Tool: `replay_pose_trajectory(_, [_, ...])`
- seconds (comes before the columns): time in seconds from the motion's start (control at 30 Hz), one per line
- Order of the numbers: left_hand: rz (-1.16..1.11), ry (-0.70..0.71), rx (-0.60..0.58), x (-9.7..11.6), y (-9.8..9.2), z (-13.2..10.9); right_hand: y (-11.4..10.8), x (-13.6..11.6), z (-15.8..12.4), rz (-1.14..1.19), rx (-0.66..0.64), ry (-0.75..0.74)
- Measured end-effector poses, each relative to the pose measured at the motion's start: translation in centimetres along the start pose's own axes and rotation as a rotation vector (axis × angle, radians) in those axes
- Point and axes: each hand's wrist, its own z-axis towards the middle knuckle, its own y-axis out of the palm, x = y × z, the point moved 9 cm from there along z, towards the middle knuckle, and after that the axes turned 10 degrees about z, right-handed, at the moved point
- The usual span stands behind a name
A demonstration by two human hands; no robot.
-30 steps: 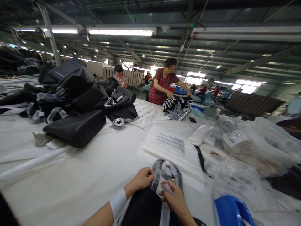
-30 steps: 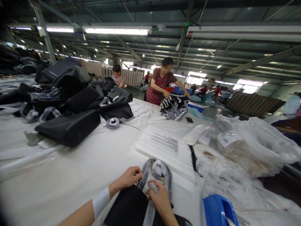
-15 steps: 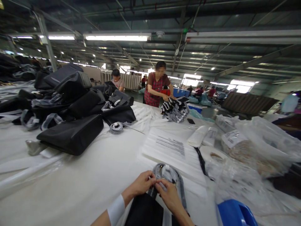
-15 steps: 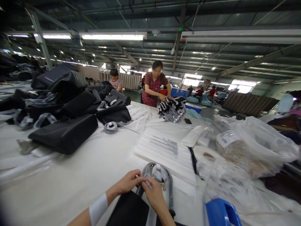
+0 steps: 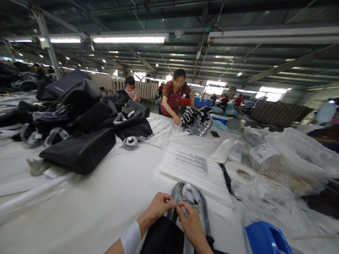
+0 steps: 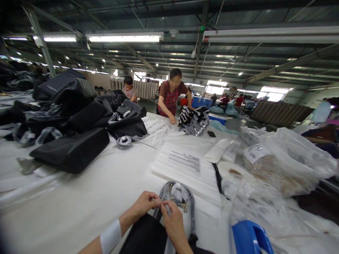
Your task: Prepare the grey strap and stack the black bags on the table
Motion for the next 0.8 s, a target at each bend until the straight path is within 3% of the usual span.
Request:
replay_pose_trajectory(0.27, [0.042, 0.012, 0.008, 1.3, -0.3, -0.7, 0.2, 3.1, -0.2, 0.180, 0.054, 0.171])
replay_pose_trajectory(0.53, [-0.290, -0.019, -0.073, 4.1, 0.3, -2.3, 0.1, 4.8, -2.6, 0.579, 0.002, 0.384])
replay_pose_trajectory(0.8, [-0.326, -0.142, -0.098, 1.5, 1.0, -1.8, -0.9, 7.1, -4.1, 0.759, 0.066, 0.475])
